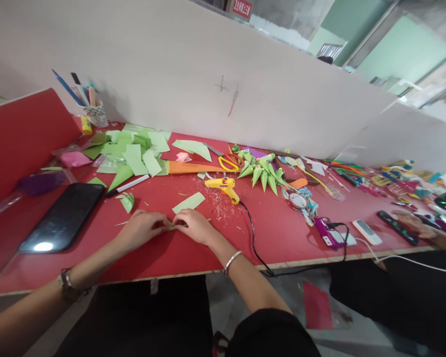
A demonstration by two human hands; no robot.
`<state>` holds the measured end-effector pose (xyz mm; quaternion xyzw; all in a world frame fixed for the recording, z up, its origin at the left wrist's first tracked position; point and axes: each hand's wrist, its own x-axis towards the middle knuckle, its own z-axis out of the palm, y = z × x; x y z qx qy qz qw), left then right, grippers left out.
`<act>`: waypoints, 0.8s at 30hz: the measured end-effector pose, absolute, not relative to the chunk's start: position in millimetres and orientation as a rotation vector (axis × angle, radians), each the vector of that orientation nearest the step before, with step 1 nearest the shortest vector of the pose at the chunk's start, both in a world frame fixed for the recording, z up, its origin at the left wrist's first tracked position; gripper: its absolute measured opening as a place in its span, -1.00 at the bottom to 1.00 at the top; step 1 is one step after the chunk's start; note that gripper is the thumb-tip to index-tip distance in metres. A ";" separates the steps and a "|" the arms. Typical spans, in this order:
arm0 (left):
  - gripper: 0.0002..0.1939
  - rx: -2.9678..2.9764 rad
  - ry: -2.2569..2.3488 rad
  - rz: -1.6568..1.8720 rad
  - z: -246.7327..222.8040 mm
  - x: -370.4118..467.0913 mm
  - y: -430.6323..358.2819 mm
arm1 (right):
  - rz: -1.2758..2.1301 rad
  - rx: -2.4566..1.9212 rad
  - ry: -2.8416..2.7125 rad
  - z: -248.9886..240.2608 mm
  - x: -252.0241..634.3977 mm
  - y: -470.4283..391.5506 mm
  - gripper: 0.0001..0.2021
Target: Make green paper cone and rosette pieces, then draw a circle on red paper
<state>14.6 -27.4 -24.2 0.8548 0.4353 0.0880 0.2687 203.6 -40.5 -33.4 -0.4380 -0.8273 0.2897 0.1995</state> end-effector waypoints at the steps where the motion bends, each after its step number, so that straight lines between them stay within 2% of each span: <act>1: -0.81 2.277 1.157 0.232 -24.7 14.4 -25.3 | 0.799 -1.214 -2.298 -34.8 204.5 -41.7 -0.98; 8: -0.71 2.190 1.241 0.061 -22.0 17.0 -10.6 | 0.604 -1.055 -2.426 -41.8 211.7 -43.2 -0.89; 14: -0.79 2.286 1.226 0.110 -25.7 14.0 -12.9 | 0.465 -1.036 -2.563 -40.7 212.7 -44.3 -0.87; 20: -0.82 2.454 1.101 0.179 -28.2 13.9 -15.1 | -0.028 -1.126 -2.724 -49.2 204.4 -50.2 -0.76; 24: -0.83 2.451 1.079 0.143 -26.0 17.2 -17.9 | -0.201 -1.102 -2.767 -52.6 202.8 -52.3 -0.76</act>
